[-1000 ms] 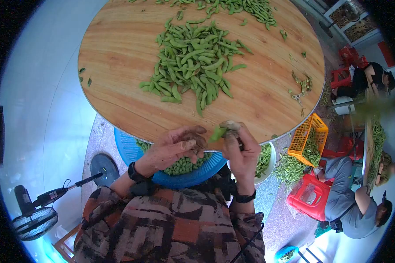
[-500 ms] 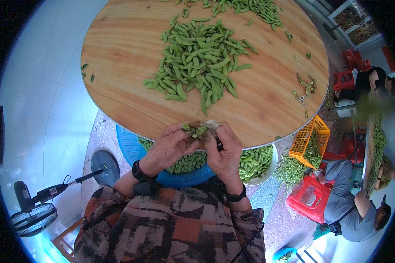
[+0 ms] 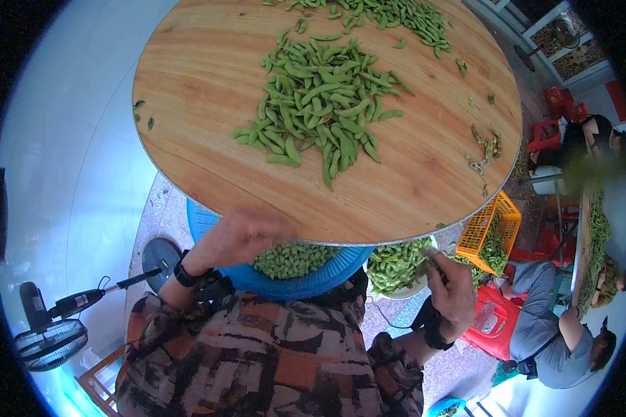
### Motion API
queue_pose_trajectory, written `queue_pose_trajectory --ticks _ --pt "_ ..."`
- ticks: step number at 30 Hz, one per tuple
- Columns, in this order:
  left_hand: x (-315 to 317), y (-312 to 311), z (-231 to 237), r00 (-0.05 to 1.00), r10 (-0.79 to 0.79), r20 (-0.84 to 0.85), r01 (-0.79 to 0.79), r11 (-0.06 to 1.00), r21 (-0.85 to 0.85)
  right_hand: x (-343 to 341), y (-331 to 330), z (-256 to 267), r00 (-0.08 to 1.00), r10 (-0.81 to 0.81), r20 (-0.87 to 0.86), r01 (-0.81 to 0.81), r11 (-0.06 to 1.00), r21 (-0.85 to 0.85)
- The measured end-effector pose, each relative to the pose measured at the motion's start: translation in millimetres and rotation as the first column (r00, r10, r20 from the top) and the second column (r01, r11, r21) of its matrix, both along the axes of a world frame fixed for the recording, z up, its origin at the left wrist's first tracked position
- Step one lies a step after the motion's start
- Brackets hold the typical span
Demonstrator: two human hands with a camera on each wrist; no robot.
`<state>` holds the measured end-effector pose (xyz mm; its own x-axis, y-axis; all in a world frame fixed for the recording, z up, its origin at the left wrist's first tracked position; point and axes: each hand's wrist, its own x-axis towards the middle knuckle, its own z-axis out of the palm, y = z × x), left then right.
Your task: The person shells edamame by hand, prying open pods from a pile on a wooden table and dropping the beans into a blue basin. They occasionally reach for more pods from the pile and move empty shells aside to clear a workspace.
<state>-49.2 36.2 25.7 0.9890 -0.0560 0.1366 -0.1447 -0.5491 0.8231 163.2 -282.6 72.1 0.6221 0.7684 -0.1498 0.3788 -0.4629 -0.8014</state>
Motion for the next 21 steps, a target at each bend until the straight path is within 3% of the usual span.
queue_pose_trajectory --ticks 1,2,4,6,11,13,14,15,16,18,19,21 --pt "4.3 3.5 2.0 0.977 0.211 0.024 -0.212 0.965 0.151 -0.4 2.3 -0.2 0.994 -0.101 0.053 0.104 0.993 -0.064" --pt "13.7 6.7 4.0 0.977 0.211 0.028 -0.213 0.965 0.152 1.9 2.1 -6.2 0.992 -0.108 0.068 0.114 0.989 -0.092" --pt "37.1 14.4 8.5 0.838 0.527 0.141 -0.544 0.793 0.273 -4.9 25.5 -8.0 0.993 -0.106 0.053 0.105 0.994 0.018" --pt "47.5 25.3 -4.6 0.837 0.514 0.188 -0.547 0.776 0.315 -12.2 52.1 -15.8 0.995 -0.074 0.068 0.060 0.981 0.186" --pt "51.1 23.3 -5.3 0.833 0.529 0.165 -0.549 0.748 0.374 -39.9 114.4 -29.9 0.994 -0.069 -0.081 0.091 0.948 0.306" --pt "45.6 14.2 -5.7 0.845 0.481 0.233 -0.495 0.869 0.002 -49.6 133.4 -34.6 0.988 -0.079 -0.135 0.121 0.932 0.340" --pt "42.1 6.9 -2.4 0.848 0.477 0.231 -0.491 0.871 0.001 -54.3 141.3 -36.0 0.954 -0.068 -0.291 0.175 0.917 0.360" --pt "38.7 -2.0 4.4 0.871 0.490 -0.028 -0.480 0.840 -0.251 -57.3 146.7 -36.7 0.897 -0.045 -0.439 0.227 0.900 0.371" --pt "36.1 -9.2 8.0 0.867 0.415 -0.276 -0.498 0.725 -0.476 -59.7 150.0 -35.5 0.896 -0.044 -0.441 0.227 0.901 0.371" --pt "33.8 -19.7 2.9 0.853 0.427 -0.299 -0.521 0.683 -0.512 -63.2 154.5 -31.8 0.688 0.099 -0.719 0.291 0.870 0.399" --pt "33.4 -23.9 0.9 0.841 0.436 -0.319 -0.539 0.638 -0.550 -62.8 155.7 -32.4 0.687 0.100 -0.720 0.290 0.871 0.398" --pt "33.4 -30.6 3.9 0.827 0.499 -0.258 -0.555 0.656 -0.511 -60.9 156.8 -33.9 0.708 0.124 -0.695 0.225 0.893 0.389"
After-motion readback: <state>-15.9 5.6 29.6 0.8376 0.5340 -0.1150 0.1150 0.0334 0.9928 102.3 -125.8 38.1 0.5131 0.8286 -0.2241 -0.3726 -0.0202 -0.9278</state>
